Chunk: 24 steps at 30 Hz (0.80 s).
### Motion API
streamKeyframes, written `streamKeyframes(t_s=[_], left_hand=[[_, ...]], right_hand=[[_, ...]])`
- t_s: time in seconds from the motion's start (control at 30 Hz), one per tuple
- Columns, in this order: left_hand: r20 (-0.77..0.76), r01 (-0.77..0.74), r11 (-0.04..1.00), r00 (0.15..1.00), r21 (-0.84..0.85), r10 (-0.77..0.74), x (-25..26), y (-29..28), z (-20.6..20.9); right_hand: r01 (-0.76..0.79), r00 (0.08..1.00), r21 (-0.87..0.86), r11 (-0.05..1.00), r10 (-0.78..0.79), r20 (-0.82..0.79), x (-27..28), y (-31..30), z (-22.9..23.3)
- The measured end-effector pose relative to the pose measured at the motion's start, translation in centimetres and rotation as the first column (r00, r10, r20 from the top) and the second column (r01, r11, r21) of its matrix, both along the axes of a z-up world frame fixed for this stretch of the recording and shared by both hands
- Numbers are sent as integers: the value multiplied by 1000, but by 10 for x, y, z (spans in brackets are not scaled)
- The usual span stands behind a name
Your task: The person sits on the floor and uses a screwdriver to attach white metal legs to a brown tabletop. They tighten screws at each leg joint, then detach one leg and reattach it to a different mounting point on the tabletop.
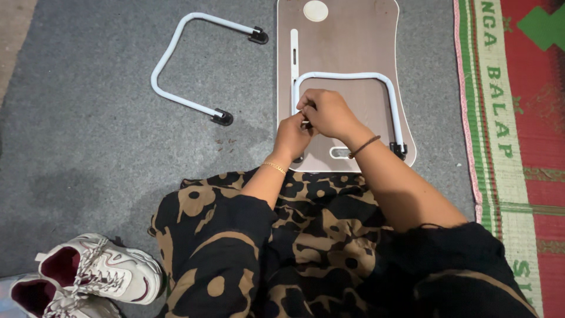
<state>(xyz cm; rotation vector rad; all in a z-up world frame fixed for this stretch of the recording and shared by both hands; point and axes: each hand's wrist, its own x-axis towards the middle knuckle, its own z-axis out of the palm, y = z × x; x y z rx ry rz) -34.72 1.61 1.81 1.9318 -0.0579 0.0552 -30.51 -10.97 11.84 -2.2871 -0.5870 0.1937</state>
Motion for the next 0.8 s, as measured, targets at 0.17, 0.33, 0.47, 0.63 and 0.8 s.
streamKeyframes(t_s=[0.17, 0.33, 0.47, 0.63, 0.8], left_hand=[[-57, 97, 992, 994, 85, -92, -1, 11, -8], [-156, 239, 958, 964, 155, -215, 5, 26, -14], [-96, 207, 977, 975, 57, -201, 4, 27, -15], [31, 154, 983, 987, 105, -158, -7, 20, -19], [46, 206, 969, 976, 135, -214, -2, 23, -15]], right_hand=[[-14, 999, -70, 997, 10, -53, -12, 0, 5], [20, 996, -121, 992, -9, 88, -20, 9, 5], [229, 965, 187, 955, -249, 88, -25, 21, 1], [438, 876, 434, 788, -482, -10, -41, 34, -15], [328, 888, 555, 765, -450, 96, -46, 35, -18]])
